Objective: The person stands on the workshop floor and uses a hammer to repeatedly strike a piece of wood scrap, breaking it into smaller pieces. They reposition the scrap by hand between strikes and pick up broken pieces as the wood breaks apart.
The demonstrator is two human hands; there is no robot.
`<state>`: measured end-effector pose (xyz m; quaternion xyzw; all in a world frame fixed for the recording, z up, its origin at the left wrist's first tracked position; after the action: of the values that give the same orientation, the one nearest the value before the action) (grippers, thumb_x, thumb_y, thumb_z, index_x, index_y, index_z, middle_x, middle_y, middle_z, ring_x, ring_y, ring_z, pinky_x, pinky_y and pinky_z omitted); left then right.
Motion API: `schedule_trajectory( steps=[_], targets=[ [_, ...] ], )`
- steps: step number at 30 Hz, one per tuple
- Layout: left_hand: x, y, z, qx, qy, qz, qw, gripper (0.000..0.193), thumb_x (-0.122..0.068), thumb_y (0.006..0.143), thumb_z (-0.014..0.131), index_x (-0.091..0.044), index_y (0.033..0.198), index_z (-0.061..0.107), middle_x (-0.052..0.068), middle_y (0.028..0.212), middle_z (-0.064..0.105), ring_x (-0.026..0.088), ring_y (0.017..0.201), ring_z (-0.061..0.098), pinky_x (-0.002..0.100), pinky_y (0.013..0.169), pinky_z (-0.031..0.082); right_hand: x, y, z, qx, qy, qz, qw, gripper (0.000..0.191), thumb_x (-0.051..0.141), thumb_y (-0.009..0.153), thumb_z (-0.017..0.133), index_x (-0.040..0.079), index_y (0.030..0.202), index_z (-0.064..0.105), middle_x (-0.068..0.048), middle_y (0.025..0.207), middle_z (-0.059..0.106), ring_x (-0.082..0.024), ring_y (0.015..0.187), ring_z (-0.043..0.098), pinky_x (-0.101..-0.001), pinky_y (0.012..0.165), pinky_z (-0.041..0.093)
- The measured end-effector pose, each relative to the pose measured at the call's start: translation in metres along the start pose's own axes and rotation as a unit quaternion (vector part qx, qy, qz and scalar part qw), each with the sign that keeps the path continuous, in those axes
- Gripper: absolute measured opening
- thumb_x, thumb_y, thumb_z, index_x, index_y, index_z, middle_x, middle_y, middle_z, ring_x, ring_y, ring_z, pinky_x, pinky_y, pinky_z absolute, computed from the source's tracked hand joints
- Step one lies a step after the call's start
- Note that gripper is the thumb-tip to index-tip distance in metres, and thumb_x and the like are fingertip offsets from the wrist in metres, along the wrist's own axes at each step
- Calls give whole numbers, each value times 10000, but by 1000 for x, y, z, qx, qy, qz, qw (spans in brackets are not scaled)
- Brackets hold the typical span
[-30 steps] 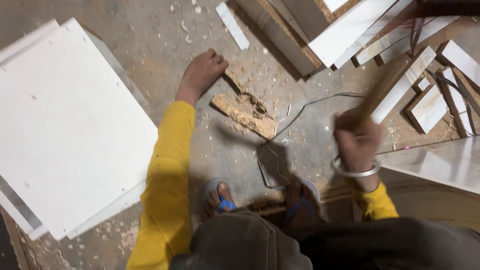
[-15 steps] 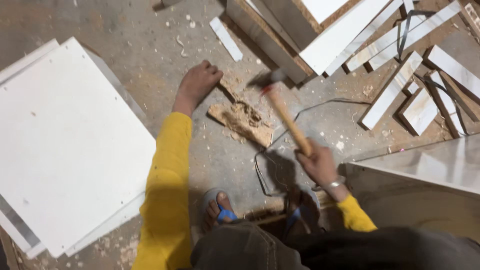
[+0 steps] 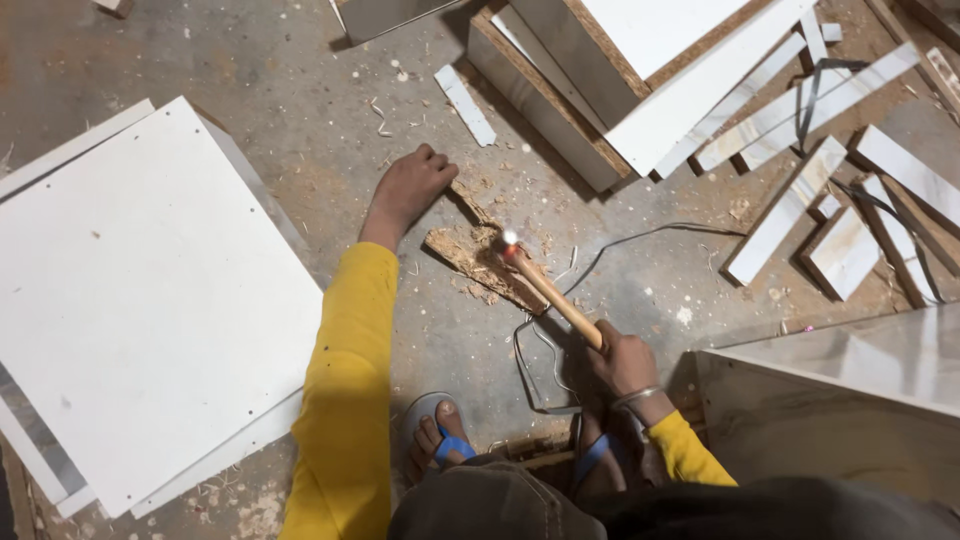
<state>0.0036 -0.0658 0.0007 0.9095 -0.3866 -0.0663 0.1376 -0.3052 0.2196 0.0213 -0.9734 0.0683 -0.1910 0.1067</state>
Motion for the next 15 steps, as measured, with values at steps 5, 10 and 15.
schedule_trajectory(
  steps=[5,10,15],
  targets=[
    [0,-2,-1,14,-16,2,1000,158,-69,871,660,-121,1019,683,35,1035,709,244,1048,650,348,803,596,42,6,-88,-103,191,-61,974,101,158,913,727,76,920,669,-45,572,682,-153,413,612,-314,373,495],
    [1,-1,-1,30,-15,-7,999,228,-17,854,657,-123,1053,692,27,1054,715,243,1037,652,341,767,601,32,9,-110,-321,382,-192,845,152,85,1064,675,101,952,574,19,664,598,-95,517,559,-219,488,464],
    [-1,1,2,29,-15,-8,999,254,-7,855,655,-134,1072,696,20,1093,720,233,1068,653,332,819,604,-15,7,-8,-56,-62,-12,996,234,182,866,756,42,1042,690,-147,578,671,-291,468,622,-394,523,518]
  ],
)
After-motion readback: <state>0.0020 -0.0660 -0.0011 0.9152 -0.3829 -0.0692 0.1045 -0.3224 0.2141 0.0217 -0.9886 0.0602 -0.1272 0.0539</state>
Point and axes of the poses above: each hand's wrist, its own y-axis towards the middle knuckle, its own z-axis out of the palm, x = y × z, the point moved 3 cm from there along y, towards the middle knuckle
